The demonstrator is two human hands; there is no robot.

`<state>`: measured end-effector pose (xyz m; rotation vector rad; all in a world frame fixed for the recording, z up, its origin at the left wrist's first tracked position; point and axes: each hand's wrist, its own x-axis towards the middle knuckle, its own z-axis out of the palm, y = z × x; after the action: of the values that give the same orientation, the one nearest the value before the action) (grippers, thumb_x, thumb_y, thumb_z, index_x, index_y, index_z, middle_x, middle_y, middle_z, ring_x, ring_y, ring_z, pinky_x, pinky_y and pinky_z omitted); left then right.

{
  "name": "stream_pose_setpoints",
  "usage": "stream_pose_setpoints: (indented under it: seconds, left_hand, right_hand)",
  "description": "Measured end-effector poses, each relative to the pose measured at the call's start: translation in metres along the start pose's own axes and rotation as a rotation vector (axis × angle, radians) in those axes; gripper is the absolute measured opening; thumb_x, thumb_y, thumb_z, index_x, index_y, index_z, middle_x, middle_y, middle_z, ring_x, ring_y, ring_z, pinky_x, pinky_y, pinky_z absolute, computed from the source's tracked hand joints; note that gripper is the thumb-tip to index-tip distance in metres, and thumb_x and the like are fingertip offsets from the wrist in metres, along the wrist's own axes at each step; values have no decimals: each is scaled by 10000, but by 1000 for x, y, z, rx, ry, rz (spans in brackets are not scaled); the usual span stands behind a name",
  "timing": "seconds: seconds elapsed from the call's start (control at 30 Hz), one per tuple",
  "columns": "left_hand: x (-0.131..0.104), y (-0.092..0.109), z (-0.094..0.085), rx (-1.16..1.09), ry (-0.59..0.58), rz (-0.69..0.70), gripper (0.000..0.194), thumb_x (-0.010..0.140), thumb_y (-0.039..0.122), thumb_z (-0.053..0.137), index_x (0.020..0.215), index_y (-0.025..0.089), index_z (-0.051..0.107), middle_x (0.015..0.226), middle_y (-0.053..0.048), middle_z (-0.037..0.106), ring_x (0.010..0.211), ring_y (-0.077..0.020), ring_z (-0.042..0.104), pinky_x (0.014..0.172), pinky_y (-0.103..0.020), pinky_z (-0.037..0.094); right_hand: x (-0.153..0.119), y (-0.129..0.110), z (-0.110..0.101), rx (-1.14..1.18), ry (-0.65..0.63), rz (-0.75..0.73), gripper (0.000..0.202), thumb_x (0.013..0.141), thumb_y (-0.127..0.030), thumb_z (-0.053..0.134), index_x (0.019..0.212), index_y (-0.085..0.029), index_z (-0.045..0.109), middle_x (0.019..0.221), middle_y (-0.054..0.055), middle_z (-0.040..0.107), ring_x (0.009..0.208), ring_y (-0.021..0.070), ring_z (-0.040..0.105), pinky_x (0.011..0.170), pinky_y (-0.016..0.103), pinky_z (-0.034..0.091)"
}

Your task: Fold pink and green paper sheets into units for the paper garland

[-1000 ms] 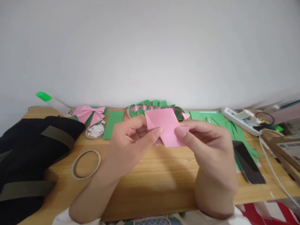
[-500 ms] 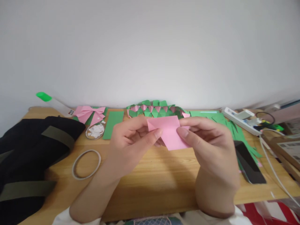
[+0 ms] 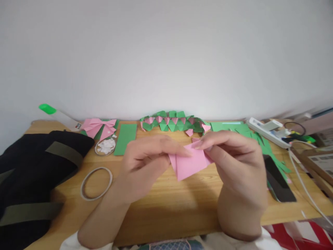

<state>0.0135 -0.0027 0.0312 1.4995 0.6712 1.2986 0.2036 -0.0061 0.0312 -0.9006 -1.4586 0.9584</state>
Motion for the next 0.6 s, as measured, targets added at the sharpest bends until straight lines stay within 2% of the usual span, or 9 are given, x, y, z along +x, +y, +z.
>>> stream_pose_setpoints:
  seconds: [0.1,0.17,0.27,0.33,0.43,0.6]
  left_hand:
    - [-1,1,1,-20,-39,-87,221,869,155,533,786,179,737,754,-27,691,705,-132,625,638,-223,508]
    - [-2,0,5,15,18,-149,140,872,182,605,745,188,664,701,18,642,631,-86,590,562,-165,477]
    - [-2,-2,13,60,114,-190,112,819,166,716,795,215,618,659,75,604,546,-33,540,484,-100,421]
    - [-1,-4,16,53,116,-193,97,832,173,711,875,234,649,700,70,661,595,-40,602,522,-97,461]
    - [0,-4,16,35,103,-191,77,858,183,687,918,229,695,836,31,748,719,-73,693,587,-115,522]
    - [0,-3,14,25,125,-187,75,850,177,693,901,223,724,820,12,774,691,-108,720,567,-158,547]
  right_hand:
    - [-1,-2,1,-116,-38,-82,313,867,-7,569,866,-267,745,780,-26,717,660,96,608,570,229,473]
    - [-1,-3,2,-141,-73,-88,263,882,-42,582,940,-261,716,816,-21,702,643,88,599,568,226,475]
    - [-2,-4,4,-92,-103,-17,250,907,-117,597,1096,-277,627,782,-23,664,614,96,588,552,232,478]
    - [-2,-5,5,-69,-112,24,269,927,-146,578,1157,-285,584,735,-27,644,614,105,580,551,234,476]
    - [0,-7,4,-39,-111,85,252,948,-173,551,1174,-278,584,683,-32,617,599,102,568,545,221,475]
    - [3,-11,0,58,-169,222,230,924,-180,594,1143,-249,596,611,-54,600,553,94,595,538,205,503]
